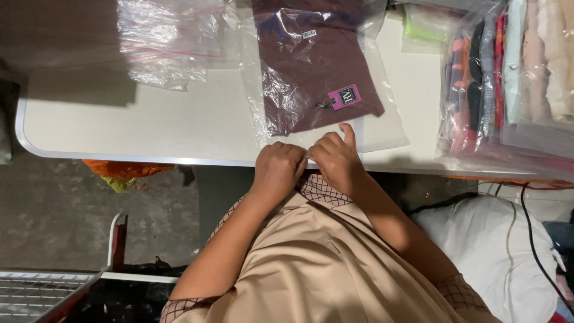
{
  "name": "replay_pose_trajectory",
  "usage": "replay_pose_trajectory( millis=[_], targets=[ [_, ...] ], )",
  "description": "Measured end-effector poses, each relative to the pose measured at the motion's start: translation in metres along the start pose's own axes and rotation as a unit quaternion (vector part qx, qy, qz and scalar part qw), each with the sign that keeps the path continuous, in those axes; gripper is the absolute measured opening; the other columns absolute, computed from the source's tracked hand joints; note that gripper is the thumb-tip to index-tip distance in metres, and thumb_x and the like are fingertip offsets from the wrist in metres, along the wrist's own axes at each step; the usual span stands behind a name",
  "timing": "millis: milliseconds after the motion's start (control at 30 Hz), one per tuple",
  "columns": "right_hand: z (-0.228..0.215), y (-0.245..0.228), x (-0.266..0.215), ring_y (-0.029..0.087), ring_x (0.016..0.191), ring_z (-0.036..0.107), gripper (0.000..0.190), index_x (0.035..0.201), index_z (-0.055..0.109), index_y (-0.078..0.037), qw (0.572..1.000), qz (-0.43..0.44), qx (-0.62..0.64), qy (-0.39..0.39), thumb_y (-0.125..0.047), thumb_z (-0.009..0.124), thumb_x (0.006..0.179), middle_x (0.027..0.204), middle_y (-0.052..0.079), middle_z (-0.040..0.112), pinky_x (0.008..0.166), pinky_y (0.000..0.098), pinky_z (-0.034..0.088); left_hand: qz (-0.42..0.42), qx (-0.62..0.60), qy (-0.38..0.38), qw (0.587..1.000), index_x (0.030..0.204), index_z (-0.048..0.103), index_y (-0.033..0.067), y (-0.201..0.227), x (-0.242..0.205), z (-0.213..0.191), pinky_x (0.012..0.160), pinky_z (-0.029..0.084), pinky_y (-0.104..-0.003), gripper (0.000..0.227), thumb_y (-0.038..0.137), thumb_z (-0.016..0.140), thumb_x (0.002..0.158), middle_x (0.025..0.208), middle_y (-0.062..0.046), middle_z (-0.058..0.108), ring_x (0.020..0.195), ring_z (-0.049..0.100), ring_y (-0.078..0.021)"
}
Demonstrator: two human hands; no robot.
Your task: Packing various folded garments into plastic bags and sealing them.
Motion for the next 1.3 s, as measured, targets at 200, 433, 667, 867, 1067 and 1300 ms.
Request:
replay_pose_trajectory(
  millis=[200,433,667,867,1067,1300],
  targets=[
    [0.012,0.007,-0.005,0.027,0.099,0.061,0.021,0.094,0.068,-0.006,1.0,0.012,-0.014,0.002,0.008,0.064,0.08,0.091,0.007,0.064,0.113,0.0596,0.029,0.001,-0.015,0.01,1.0,0.082,0.072,0.0061,0.0,-0.002,0.002,0.069,0.047,-0.041,0.007,0.011,0.077,0.081,0.077,-0.009,0.069,0.074,0.063,-0.0278],
    [0.003,0.006,-0.005,0.027,0.097,0.062,0.018,0.093,0.069,-0.007,0.999,0.035,0.009,0.017,0.006,0.066,0.082,0.089,0.007,0.064,0.114,0.0597,0.029,-0.003,0.016,-0.013,1.0,0.085,0.071,0.0054,0.0,-0.004,-0.014,0.07,0.047,-0.042,0.009,0.011,0.077,0.081,0.08,-0.01,0.07,0.076,0.064,-0.0296],
    [-0.002,-0.008,0.007,0.028,0.1,0.061,0.014,0.098,0.068,-0.006,0.997,0.025,0.068,0.005,-0.003,0.07,0.085,0.095,0.008,0.065,0.111,0.0585,0.027,-0.002,-0.01,0.009,1.0,0.087,0.071,0.0058,-0.005,-0.013,-0.023,0.071,0.048,-0.043,0.01,0.011,0.077,0.08,0.081,-0.009,0.07,0.077,0.064,-0.0301],
    [0.015,-0.007,0.007,0.027,0.102,0.06,0.015,0.095,0.068,-0.008,0.999,-0.009,0.034,-0.009,0.001,0.068,0.083,0.094,0.005,0.065,0.113,0.0603,0.028,-0.004,-0.021,0.032,0.999,0.084,0.071,0.0065,-0.008,-0.015,-0.02,0.07,0.047,-0.043,0.009,0.009,0.077,0.078,0.078,-0.009,0.069,0.076,0.064,-0.0296],
    [0.026,-0.003,0.002,0.028,0.1,0.061,0.023,0.095,0.068,-0.005,1.0,-0.004,0.002,-0.015,0.008,0.065,0.078,0.093,0.008,0.064,0.111,0.0565,0.031,-0.02,-0.025,0.02,0.999,0.081,0.07,0.0062,-0.011,-0.017,-0.017,0.069,0.047,-0.043,0.009,0.009,0.078,0.08,0.079,-0.009,0.069,0.077,0.064,-0.0286],
    [0.011,-0.009,0.009,0.027,0.101,0.061,0.016,0.097,0.068,-0.006,0.998,0.023,0.05,-0.012,0.003,0.07,0.084,0.094,0.007,0.066,0.112,0.0582,0.029,-0.057,-0.053,0.009,0.997,0.087,0.07,0.0044,-0.014,-0.02,-0.038,0.076,0.047,-0.043,0.011,0.01,0.077,0.08,0.09,-0.009,0.072,0.086,0.066,-0.031]
  ],
)
Point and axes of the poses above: each hand's wrist, its own x-axis towards the middle knuckle, its own z-axis out of the palm, y = z × x, the point moved 4 cm from there along x, towards the middle knuckle
